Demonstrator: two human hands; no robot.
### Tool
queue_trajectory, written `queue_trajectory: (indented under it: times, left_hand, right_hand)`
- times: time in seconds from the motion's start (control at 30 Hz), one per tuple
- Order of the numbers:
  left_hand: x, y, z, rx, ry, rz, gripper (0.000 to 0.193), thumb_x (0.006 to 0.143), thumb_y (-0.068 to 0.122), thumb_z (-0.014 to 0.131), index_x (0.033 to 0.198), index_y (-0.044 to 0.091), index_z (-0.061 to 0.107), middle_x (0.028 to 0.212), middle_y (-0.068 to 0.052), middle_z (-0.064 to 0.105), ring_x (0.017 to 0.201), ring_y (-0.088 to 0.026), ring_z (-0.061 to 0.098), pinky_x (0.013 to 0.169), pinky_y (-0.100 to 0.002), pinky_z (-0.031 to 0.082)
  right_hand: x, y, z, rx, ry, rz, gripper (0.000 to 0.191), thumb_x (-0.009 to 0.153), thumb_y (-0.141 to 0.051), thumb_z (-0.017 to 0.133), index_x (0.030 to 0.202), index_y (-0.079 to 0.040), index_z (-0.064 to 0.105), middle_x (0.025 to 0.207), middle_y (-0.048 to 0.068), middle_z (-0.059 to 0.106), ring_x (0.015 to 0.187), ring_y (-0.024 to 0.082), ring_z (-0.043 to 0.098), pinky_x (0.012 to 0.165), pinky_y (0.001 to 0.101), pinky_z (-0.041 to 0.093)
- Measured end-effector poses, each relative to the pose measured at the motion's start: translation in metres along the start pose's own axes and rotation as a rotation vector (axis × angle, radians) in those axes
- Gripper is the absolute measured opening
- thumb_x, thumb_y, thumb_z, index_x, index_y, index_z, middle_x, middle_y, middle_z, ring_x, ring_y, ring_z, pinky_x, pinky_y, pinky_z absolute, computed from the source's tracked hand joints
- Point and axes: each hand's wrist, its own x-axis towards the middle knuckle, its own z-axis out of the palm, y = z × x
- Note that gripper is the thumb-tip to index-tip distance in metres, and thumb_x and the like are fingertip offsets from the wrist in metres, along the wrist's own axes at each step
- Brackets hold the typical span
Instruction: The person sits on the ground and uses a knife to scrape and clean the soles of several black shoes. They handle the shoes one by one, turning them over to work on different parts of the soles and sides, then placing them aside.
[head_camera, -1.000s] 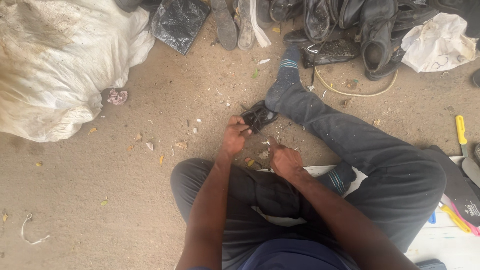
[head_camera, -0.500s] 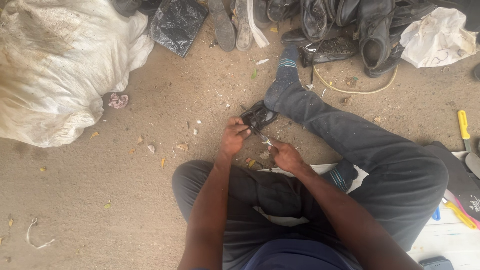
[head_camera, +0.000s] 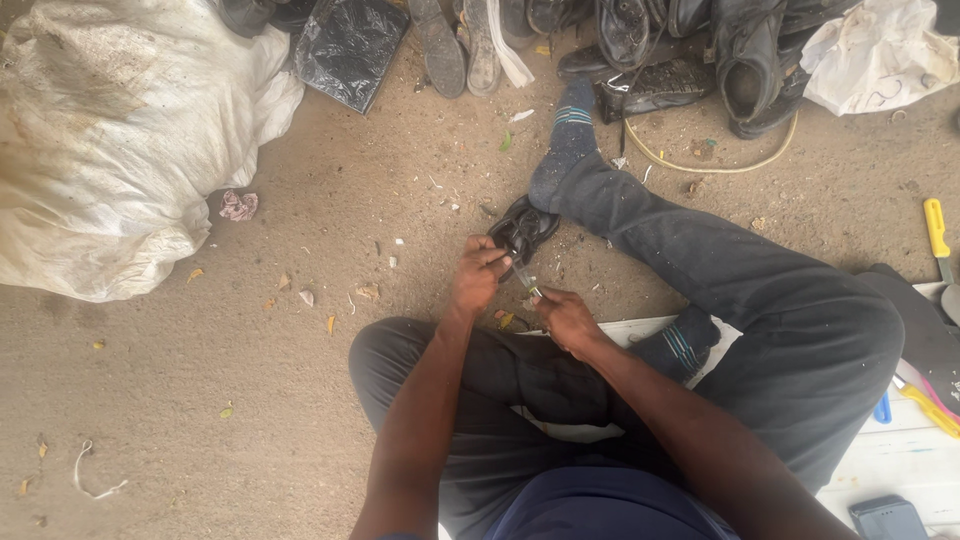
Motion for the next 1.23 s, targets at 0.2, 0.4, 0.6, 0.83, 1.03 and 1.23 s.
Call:
queue_trajectory:
  times: [0.2,0.4,0.6,0.83,1.03,1.23]
  left_hand:
    - [-0.011,0.007,0.015,0.006,0.008,0.018,0.012,0.089,0.008,0.074,0.097,-0.001,0.077,0.105,-0.001,0.052,0.094,-0.013,0.055,0.079,-0.027,0.047]
    - [-0.022,-0.001,0.048,-0.479,-0.083,-0.141,0.011,0.092,0.002,0.071,0.097,-0.007,0.075,0.111,-0.003,0.046,0.098,-0.015,0.050,0.083,-0.029,0.046]
    - [-0.026,-0.009,0.052,-0.675,-0.153,-0.114,0.014,0.090,-0.001,0.069,0.101,-0.008,0.075,0.114,-0.003,0.048,0.107,-0.014,0.050,0.094,-0.027,0.042]
    - [-0.026,-0.012,0.054,-0.781,-0.233,-0.159,0.014,0.092,-0.004,0.067,0.103,-0.011,0.073,0.117,-0.004,0.048,0.110,-0.017,0.050,0.099,-0.031,0.041]
    - [-0.021,0.002,0.058,-0.917,-0.278,-0.190,0.017,0.090,-0.008,0.065,0.105,-0.014,0.070,0.121,-0.005,0.051,0.113,-0.018,0.053,0.102,-0.029,0.041]
    - [-0.030,0.043,0.033,-0.954,-0.287,-0.202,0.013,0.091,-0.010,0.065,0.103,-0.014,0.069,0.121,-0.005,0.051,0.113,-0.020,0.053,0.102,-0.031,0.042]
  right_hand:
    - [-0.017,0.021,0.009,-0.198,0.144,-0.202,0.034,0.100,-0.022,0.057,0.131,-0.009,0.065,0.071,0.010,0.057,0.063,0.019,0.051,0.065,0.0409,0.048]
    - [-0.033,0.011,0.001,-0.452,0.240,-0.157,0.029,0.103,-0.024,0.052,0.121,-0.005,0.064,0.076,0.015,0.065,0.071,0.024,0.064,0.074,0.0459,0.051]
    - [-0.060,0.042,0.009,-0.374,0.336,-0.548,0.029,0.103,-0.018,0.056,0.125,0.000,0.062,0.082,0.008,0.064,0.078,0.020,0.062,0.069,0.0426,0.050]
    - [-0.047,0.019,0.005,0.131,0.207,-0.040,0.032,0.104,-0.025,0.051,0.132,-0.010,0.060,0.058,-0.001,0.044,0.038,0.010,0.035,0.033,0.0303,0.029]
    - [-0.074,0.018,0.022,0.181,0.258,-0.027,0.029,0.103,-0.024,0.050,0.130,-0.015,0.057,0.057,-0.001,0.046,0.034,0.008,0.034,0.029,0.0293,0.027]
    - [-0.048,0.038,0.038,0.413,0.204,-0.033,0.021,0.107,-0.022,0.052,0.114,-0.003,0.057,0.058,0.002,0.045,0.032,0.011,0.033,0.027,0.0306,0.026]
